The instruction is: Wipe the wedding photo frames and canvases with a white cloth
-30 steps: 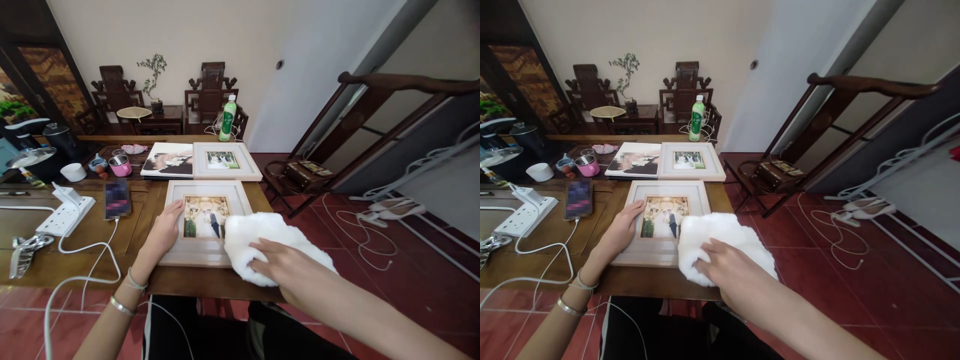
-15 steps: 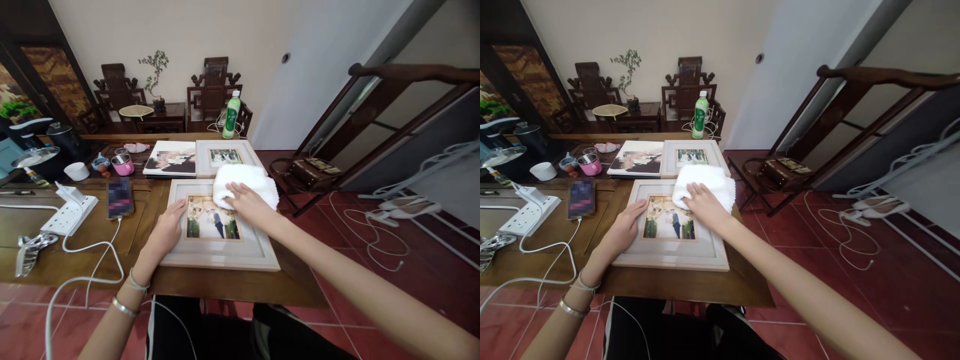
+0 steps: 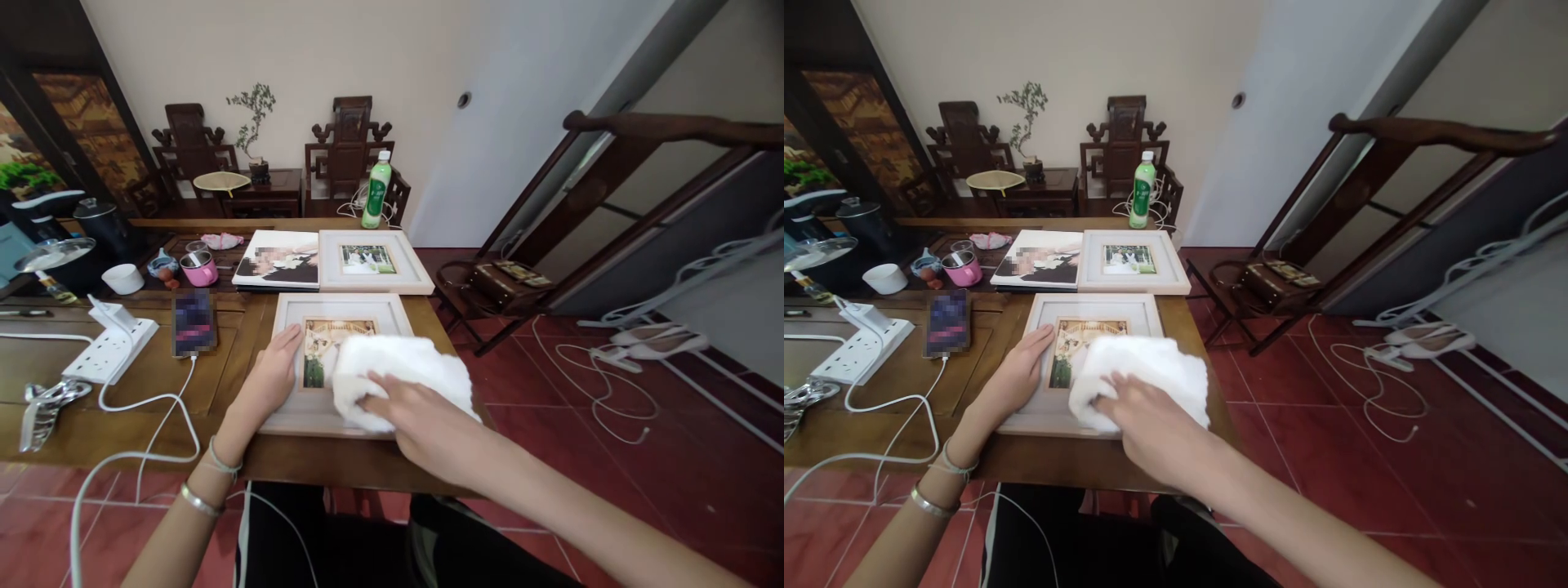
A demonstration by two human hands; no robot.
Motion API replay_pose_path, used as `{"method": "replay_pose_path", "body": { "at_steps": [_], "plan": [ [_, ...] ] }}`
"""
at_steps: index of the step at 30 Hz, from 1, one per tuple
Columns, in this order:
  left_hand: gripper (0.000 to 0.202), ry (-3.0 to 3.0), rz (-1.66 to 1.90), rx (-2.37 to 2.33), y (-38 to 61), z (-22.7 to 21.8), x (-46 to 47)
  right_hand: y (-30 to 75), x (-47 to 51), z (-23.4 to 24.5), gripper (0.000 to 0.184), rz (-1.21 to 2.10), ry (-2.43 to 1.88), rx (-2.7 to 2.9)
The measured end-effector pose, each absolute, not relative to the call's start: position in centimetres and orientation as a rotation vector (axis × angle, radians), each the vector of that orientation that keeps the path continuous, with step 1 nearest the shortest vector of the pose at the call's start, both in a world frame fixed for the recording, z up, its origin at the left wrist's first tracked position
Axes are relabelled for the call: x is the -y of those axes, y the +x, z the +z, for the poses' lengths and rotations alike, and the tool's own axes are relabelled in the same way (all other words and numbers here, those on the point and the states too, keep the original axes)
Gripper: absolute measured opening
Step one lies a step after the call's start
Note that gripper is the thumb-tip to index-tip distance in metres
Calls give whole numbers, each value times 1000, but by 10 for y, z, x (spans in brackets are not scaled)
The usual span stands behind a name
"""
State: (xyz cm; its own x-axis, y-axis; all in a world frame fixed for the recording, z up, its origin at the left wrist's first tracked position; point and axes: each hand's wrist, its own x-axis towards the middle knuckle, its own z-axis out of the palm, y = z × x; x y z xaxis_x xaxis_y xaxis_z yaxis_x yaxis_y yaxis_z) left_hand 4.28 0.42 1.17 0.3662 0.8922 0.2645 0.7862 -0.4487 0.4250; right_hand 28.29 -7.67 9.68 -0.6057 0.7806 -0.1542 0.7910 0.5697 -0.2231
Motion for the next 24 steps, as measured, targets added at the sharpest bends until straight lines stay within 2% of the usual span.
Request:
{"method": "replay_pose_path", "body": {
  "at_steps": [5,9,13,20,24],
  "plan": [
    [51,2390,665,-1495,42,13,-5,281,3,58,61,117,1507,-2801],
    [50,2391,662,-1493,42,15,-5,280,-34,57,56,315,1542,-2743],
    [52,2403,677,-1491,42,13,-4,279,-11,64,57,146,1382,-2732],
    [53,2411,686,-1489,42,11,-4,292,90,110,68,-549,1162,-2790],
    [54,2417,690,-1479,42,10,-4,288,96,113,68,-590,1213,-2772]
  ]
}}
